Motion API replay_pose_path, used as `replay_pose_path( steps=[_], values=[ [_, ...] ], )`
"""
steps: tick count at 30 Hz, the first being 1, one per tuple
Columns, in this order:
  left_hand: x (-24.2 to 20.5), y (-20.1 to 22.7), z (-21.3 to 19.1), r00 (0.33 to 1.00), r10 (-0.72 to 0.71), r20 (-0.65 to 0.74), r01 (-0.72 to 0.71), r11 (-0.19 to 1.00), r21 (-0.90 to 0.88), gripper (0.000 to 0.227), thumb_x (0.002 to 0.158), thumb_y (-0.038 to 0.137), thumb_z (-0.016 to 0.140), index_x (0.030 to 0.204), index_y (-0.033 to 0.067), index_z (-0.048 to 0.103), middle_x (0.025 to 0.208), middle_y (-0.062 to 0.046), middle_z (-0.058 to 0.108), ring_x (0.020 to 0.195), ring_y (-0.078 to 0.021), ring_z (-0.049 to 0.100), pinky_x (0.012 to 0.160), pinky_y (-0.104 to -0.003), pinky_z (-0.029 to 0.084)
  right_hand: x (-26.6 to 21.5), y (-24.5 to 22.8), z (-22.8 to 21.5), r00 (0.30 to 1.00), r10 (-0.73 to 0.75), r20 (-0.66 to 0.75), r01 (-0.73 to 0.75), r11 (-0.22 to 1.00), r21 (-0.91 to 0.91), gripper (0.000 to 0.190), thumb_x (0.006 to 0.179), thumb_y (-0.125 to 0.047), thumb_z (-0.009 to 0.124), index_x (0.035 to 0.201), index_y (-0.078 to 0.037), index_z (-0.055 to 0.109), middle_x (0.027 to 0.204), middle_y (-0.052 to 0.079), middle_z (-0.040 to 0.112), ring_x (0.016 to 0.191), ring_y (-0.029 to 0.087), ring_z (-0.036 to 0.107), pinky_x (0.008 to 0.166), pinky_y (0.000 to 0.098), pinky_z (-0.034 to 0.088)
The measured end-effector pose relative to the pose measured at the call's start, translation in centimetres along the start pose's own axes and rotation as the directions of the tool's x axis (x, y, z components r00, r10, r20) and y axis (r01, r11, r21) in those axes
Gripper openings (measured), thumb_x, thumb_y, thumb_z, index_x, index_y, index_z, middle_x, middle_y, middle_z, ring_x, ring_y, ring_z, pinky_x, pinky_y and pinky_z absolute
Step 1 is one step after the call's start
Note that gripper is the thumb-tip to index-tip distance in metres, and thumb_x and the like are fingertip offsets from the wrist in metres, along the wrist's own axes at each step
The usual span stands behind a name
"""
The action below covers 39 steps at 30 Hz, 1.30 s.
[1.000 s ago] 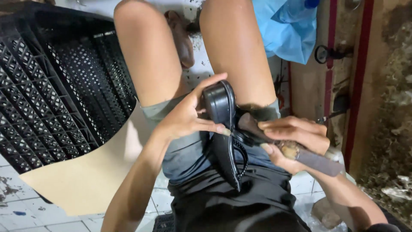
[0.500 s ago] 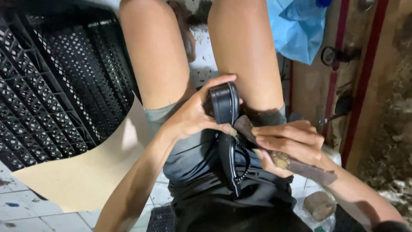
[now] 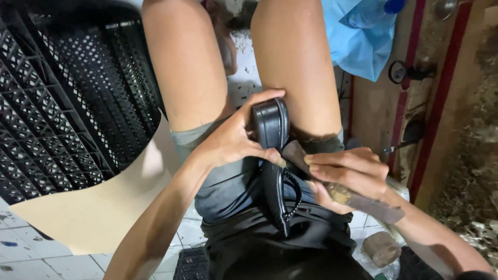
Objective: Attaching a sole and heel to a shoe and trimming excess material using a knife and hammer in a workshop.
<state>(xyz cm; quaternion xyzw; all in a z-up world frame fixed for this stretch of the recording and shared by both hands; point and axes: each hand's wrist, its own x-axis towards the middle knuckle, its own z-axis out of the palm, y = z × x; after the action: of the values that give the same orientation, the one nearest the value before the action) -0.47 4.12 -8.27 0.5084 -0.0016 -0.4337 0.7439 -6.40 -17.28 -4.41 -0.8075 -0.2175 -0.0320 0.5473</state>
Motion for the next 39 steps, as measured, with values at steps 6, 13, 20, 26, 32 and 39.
replay_pose_path(
  steps=[6, 13, 20, 26, 32, 39],
  values=[
    [-0.1, -0.4, 0.2, 1.0, -0.008, 0.023, 0.009, 1.0, -0.028, 0.096, 0.049, 0.007, 0.086, 0.131, 0.0189, 0.037, 0.122, -0.011, 0.046, 0.106, -0.0207, 0.044, 0.085, -0.038, 0.047, 0.8, -0.9, -0.7, 0.998, 0.067, 0.002, -0.067, 0.994, 0.087, 0.012, 0.066, -0.01, 0.063, 0.072, 0.001, 0.062, 0.079, 0.016, 0.065, 0.057, 0.025, 0.065, 0.047, 0.0309, 0.051],
    [-0.2, -0.8, 0.3, 0.999, 0.026, 0.034, -0.025, 0.999, -0.034, 0.095, 0.05, 0.009, 0.086, 0.131, 0.019, 0.037, 0.122, -0.009, 0.045, 0.107, -0.0181, 0.042, 0.089, -0.036, 0.044, 0.5, -1.0, -0.6, 1.0, 0.019, -0.004, -0.019, 1.0, 0.023, 0.014, 0.066, -0.01, 0.063, 0.072, 0.002, 0.062, 0.08, 0.017, 0.065, 0.058, 0.027, 0.065, 0.046, 0.0333, 0.051],
    [0.8, -0.8, -0.5, 0.996, 0.087, 0.032, -0.088, 0.995, 0.04, 0.092, 0.052, 0.014, 0.086, 0.13, 0.017, 0.037, 0.124, -0.011, 0.044, 0.11, -0.0194, 0.041, 0.093, -0.037, 0.041, 0.1, 0.0, 0.0, 0.997, -0.064, 0.053, 0.065, 0.998, -0.015, 0.011, 0.066, -0.011, 0.062, 0.071, -0.002, 0.063, 0.078, 0.014, 0.066, 0.048, 0.023, 0.06, 0.043, 0.0304, 0.049],
    [0.2, -1.1, -0.1, 0.995, 0.043, 0.09, -0.039, 0.998, -0.043, 0.106, 0.046, 0.007, 0.087, 0.134, 0.0182, 0.03, 0.129, -0.009, 0.036, 0.107, -0.0186, 0.038, 0.088, -0.034, 0.045, 2.4, -1.4, -1.3, 0.994, 0.064, 0.086, -0.068, 0.997, 0.042, 0.013, 0.069, -0.012, 0.062, 0.074, 0.0, 0.063, 0.079, 0.016, 0.065, 0.054, 0.026, 0.063, 0.046, 0.0325, 0.051],
    [0.1, -1.2, 0.2, 0.992, 0.068, 0.105, -0.062, 0.996, -0.064, 0.105, 0.048, 0.005, 0.087, 0.134, 0.0184, 0.029, 0.132, -0.009, 0.034, 0.11, -0.017, 0.039, 0.088, -0.03, 0.046, -1.4, -0.6, -1.3, 0.985, 0.155, 0.075, -0.166, 0.972, 0.167, 0.011, 0.069, -0.011, 0.062, 0.071, 0.0, 0.063, 0.079, 0.015, 0.066, 0.052, 0.025, 0.064, 0.043, 0.0303, 0.05],
    [0.4, -1.2, 0.2, 0.994, 0.046, 0.096, -0.042, 0.998, -0.041, 0.105, 0.045, 0.008, 0.088, 0.133, 0.0175, 0.031, 0.128, -0.01, 0.036, 0.108, -0.0196, 0.039, 0.088, -0.034, 0.047, -0.5, -1.0, -0.9, 0.991, 0.11, 0.08, -0.122, 0.979, 0.164, 0.014, 0.068, -0.014, 0.063, 0.072, 0.0, 0.063, 0.075, 0.015, 0.065, 0.054, 0.024, 0.065, 0.046, 0.0306, 0.052]
  ],
)
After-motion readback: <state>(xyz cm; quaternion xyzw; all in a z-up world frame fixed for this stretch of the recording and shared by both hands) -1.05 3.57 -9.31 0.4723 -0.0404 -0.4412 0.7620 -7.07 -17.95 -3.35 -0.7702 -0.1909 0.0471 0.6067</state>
